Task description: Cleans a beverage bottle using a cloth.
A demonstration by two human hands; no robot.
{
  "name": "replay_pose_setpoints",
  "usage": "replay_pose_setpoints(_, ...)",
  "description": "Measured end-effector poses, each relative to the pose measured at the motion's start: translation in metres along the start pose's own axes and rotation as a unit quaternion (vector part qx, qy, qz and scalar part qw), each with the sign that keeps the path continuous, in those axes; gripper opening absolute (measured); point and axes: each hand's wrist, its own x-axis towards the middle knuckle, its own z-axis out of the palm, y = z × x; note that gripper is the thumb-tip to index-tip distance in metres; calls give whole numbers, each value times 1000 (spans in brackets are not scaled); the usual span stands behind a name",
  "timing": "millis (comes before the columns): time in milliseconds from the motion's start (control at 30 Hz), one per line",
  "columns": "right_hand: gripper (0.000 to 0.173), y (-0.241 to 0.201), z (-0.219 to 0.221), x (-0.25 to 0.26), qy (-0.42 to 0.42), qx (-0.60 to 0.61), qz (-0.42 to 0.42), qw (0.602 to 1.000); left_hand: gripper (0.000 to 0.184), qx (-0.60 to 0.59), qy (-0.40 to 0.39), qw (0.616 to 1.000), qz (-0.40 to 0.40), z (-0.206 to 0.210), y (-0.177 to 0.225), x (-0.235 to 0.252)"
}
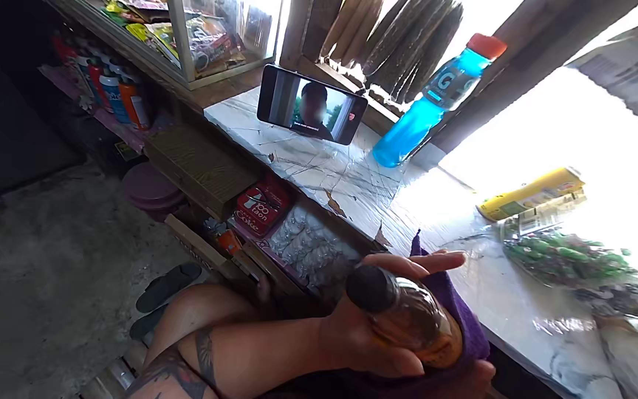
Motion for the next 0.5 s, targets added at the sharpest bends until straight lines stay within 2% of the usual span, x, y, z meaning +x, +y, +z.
replay_pose_setpoints(33, 66, -23, -16, -4, -37, -119, 23, 992, 64, 9, 17, 1000, -21, -1, 3, -4)
replay_pose_setpoints(67, 58, -35, -25, -7, -68, -202, 34, 976, 56, 35, 37, 998, -38, -3, 7, -9)
replay_pose_setpoints(133, 58, -39, -30, -10, -91, -296, 8, 951, 47, 68, 83, 992, -62, -2, 12, -13)
replay_pose_setpoints(200, 59, -36, -29, -5, -110, -303, -16, 946, 61, 64, 130, 985, -91, -2, 13, -12)
replay_pose_setpoints(267, 58, -40, -25, 5, -130, -310, -18, 941, 80, 50, 137, 983, -113, -5, 12, -6)
replay_pose_setpoints(300, 57, -43, -25, 11, -137, -327, -21, 935, 83, 46, 136, 982, -119, -6, 12, -3)
replay_pose_setpoints(500, 52, -67, -36, 66, -217, -418, -31, 882, 76, 63, 134, 980, -130, -15, 10, -2)
